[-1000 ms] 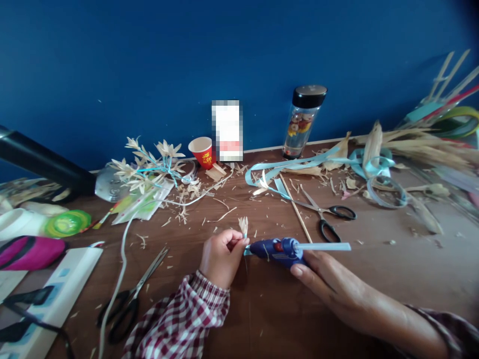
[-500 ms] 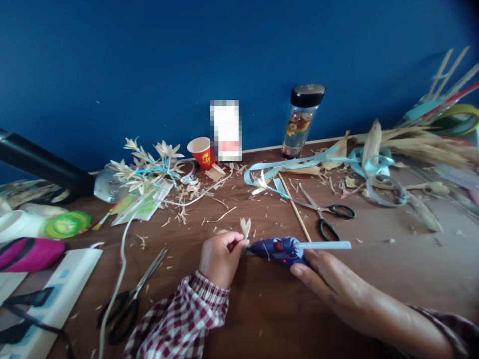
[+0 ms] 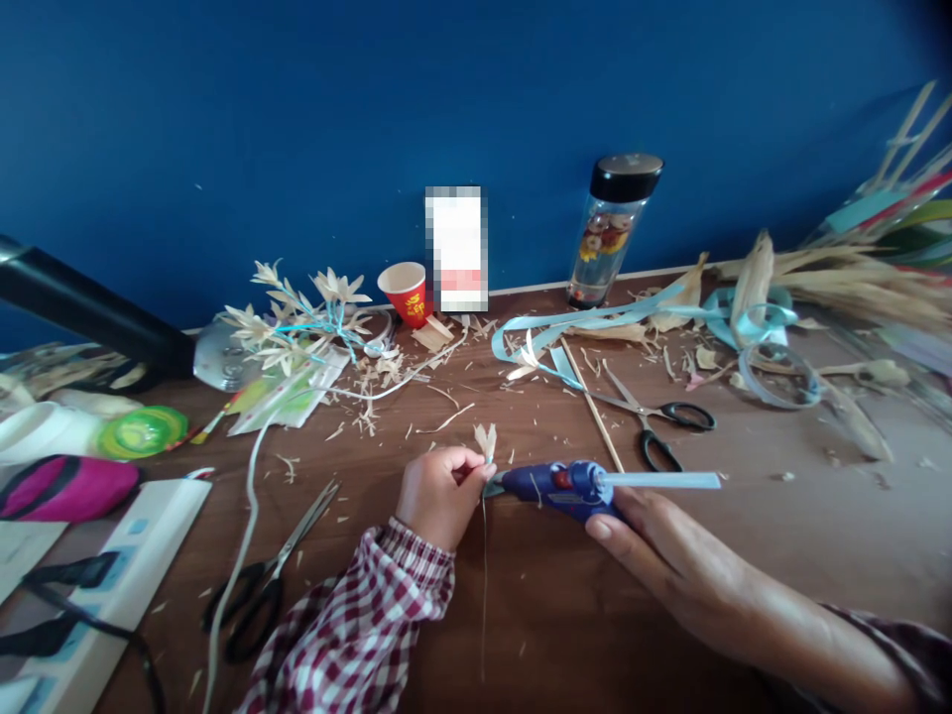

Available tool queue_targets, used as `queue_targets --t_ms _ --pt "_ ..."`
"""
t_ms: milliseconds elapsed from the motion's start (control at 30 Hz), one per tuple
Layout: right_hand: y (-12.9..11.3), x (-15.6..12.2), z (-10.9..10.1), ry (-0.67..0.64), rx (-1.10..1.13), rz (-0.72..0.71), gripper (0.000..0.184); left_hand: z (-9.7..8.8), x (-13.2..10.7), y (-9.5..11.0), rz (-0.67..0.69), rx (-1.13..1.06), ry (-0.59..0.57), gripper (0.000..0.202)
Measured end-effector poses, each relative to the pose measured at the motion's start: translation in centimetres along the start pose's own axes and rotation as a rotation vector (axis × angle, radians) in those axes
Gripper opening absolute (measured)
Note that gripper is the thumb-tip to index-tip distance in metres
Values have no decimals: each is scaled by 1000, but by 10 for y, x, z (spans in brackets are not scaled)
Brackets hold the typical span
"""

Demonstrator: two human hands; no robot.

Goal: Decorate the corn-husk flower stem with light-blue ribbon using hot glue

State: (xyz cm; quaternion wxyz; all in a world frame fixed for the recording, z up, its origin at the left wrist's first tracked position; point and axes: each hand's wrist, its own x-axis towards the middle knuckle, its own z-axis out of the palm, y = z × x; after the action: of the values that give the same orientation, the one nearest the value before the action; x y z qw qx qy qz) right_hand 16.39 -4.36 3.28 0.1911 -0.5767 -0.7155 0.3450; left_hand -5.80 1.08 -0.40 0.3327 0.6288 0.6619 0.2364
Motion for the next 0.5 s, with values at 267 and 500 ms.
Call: queue_targets --t_ms 267,500 --pt "-3 4 0 -40 -52 -43 29 -2 -1 1 17 32 -22 21" --pt "16 -8 1 104 -61 45 39 -1 -1 1 -2 46 -12 19"
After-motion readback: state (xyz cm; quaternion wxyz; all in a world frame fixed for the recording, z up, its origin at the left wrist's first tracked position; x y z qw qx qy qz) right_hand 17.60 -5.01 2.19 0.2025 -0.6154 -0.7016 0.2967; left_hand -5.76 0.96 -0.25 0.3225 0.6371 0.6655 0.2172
